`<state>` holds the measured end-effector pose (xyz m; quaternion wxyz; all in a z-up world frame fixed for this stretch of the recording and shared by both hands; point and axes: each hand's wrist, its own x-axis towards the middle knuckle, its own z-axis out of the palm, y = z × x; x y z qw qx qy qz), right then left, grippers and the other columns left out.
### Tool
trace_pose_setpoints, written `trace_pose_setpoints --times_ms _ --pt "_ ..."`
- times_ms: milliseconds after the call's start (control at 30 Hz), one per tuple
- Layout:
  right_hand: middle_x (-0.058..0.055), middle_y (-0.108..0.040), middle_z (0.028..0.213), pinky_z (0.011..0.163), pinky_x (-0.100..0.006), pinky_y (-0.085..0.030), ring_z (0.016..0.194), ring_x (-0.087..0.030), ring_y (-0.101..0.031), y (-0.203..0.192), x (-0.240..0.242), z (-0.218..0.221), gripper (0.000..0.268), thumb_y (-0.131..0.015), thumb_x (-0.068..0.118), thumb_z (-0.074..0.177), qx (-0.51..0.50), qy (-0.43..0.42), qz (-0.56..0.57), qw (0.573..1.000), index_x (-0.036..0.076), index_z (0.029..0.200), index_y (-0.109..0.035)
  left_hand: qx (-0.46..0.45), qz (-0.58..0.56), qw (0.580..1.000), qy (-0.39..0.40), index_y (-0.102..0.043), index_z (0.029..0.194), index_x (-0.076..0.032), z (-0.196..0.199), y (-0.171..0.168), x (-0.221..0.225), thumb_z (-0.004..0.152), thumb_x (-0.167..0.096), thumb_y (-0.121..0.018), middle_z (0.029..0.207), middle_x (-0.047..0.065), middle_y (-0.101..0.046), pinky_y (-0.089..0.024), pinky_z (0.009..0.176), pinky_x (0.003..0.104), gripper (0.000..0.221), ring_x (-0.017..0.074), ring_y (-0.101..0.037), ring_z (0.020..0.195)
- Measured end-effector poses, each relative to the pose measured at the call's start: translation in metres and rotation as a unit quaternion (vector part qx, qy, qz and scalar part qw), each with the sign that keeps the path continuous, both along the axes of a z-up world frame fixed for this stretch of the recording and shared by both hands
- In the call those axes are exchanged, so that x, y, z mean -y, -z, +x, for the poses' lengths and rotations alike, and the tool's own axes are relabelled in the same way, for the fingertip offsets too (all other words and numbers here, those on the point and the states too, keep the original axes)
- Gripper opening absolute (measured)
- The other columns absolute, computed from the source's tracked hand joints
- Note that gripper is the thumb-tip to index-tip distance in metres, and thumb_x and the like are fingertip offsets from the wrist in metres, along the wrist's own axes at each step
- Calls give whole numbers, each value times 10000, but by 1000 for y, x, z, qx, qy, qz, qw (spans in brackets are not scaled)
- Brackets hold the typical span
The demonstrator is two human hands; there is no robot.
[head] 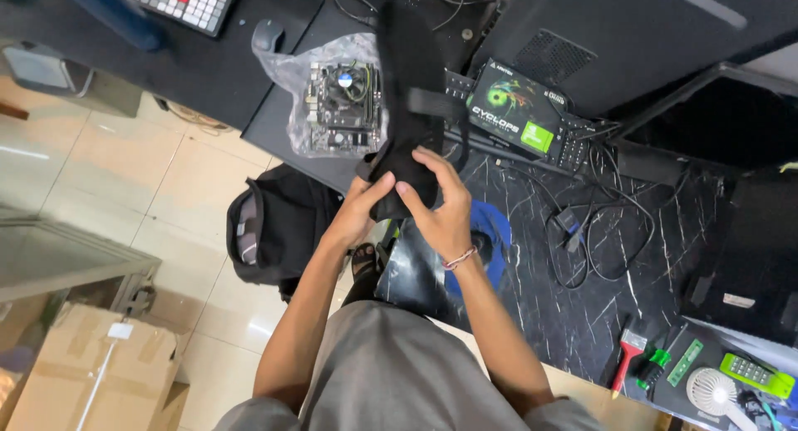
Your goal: Cleaning a computer keyboard with a brush, repositioning a PC case, and organizing cables on a workbench.
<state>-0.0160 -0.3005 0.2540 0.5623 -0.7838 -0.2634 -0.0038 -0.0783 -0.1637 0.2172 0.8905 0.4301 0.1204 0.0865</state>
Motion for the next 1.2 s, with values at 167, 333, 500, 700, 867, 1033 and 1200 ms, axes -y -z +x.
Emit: trace_pose_setpoints --times_ms 167,333,500,700,867,1033,1200 --pt "-104 -781 1207 1046 -393 -562 1177 -267 -748 25 34 -41 573 -957 381 831 -47 36 -11 998 117 1279 -716 -46 101 993 -26 -827 1095 -46 -50 -39 23 1051 -247 -753 848 97 -760 -618 732 362 218 177 -715 765" --pt "-22 -797 724 867 -350 -586 868 -223 -814 -6 41 -82 224 -920 267 844 -80 55 -38 995 187 986 -766 -78 178 979 -58 -843 1022 -43 -97 -19 39 827 -147 -978 877 118 -801 -623 696 386 258 194 -701 748" --pt "25 -748 754 803 -284 -527 824 -49 -593 81 60 -88 164 -758 9 927 -134 47 29 989 159 863 -749 -189 115 952 -214 -765 824 -34 -145 -5 24 920 -271 -908 651 103 -680 -544 501 310 294 160 -649 584" --pt "106 -647 811 684 -144 -449 715 12 -547 100 41 -110 214 -586 105 992 -308 37 50 949 200 893 -750 -193 282 864 -370 -835 933 -161 -220 -42 -30 1009 -276 -835 760 -4 -701 -539 759 303 139 109 -623 770" --pt "79 -655 875 737 -156 -466 794 -17 -577 109 -24 -155 157 -623 106 978 -365 -12 68 929 171 944 -762 -151 339 833 -411 -847 1038 -127 -279 -45 -82 1014 -161 -829 773 20 -709 -546 775 293 45 93 -595 776" --pt "19 -683 871 764 -230 -522 827 -88 -651 156 -112 -209 126 -643 99 956 -386 -22 59 920 138 930 -760 -93 402 812 -412 -820 1068 -121 -341 -28 -168 958 -16 -829 992 81 -823 -577 893 353 152 185 -769 965" --pt "-56 -768 975 766 -386 -655 941 -215 -751 73 -234 -297 233 -659 294 1050 -414 -89 -75 903 126 1053 -820 -102 376 841 -375 -787 1183 -77 -397 -23 -264 1027 31 -702 1034 131 -820 -595 950 406 208 170 -752 1023"
